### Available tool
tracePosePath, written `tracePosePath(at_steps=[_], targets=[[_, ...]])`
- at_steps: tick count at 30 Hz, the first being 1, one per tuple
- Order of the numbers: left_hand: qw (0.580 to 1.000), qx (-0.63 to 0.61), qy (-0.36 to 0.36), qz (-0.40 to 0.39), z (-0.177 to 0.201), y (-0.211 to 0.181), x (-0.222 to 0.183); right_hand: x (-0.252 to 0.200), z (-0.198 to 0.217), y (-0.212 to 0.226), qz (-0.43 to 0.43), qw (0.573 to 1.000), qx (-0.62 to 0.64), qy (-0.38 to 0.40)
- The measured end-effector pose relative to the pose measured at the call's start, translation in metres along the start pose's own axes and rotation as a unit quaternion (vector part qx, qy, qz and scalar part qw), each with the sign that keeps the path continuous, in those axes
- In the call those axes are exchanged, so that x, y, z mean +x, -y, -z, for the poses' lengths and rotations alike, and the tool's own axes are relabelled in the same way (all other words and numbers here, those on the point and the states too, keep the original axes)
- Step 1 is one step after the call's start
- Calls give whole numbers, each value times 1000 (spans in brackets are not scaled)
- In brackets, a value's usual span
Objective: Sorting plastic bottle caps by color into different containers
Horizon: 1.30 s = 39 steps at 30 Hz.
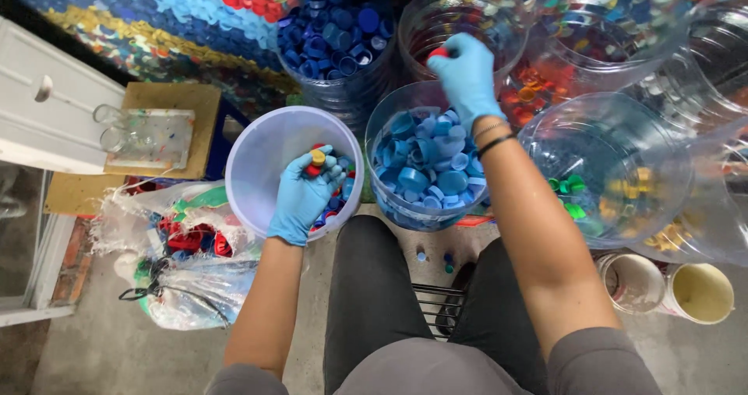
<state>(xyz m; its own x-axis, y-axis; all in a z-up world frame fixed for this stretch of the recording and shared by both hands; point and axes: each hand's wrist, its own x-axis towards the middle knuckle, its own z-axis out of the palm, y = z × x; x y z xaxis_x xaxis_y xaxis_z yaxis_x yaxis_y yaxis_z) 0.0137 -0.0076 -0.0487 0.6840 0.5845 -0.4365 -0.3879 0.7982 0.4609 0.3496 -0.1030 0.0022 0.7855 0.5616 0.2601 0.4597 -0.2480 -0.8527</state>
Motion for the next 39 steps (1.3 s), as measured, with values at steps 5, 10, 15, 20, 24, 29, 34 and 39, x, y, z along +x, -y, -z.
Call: tracePosePath(at_steps=[5,10,15,20,24,29,34,39], targets=[[999,8,34,-14,-9,7,-6,32,23,-37,-43,998,3,-35],[997,-10,77,-1,-1,10,-1,24,4,-44,97,978,-182,-29],[988,-106,95,58,-7,12,-3,-90,-3,86,245,959,-19,141],[995,-84,53,32,-19,18,-11,-138,-41,106,339,897,-113,261],[997,-57,34,36,-39,18,-34,-150,-45,119,358,862,-199,300],[997,-15,41,67,-52,15,-52,-158,-62,89,367,862,-230,264],[993,-10,100,69,-71,20,-71,-167,10,105,293,942,-70,150],[980,98,150,91,-31,29,-49,-169,168,66,204,974,-69,-72]])
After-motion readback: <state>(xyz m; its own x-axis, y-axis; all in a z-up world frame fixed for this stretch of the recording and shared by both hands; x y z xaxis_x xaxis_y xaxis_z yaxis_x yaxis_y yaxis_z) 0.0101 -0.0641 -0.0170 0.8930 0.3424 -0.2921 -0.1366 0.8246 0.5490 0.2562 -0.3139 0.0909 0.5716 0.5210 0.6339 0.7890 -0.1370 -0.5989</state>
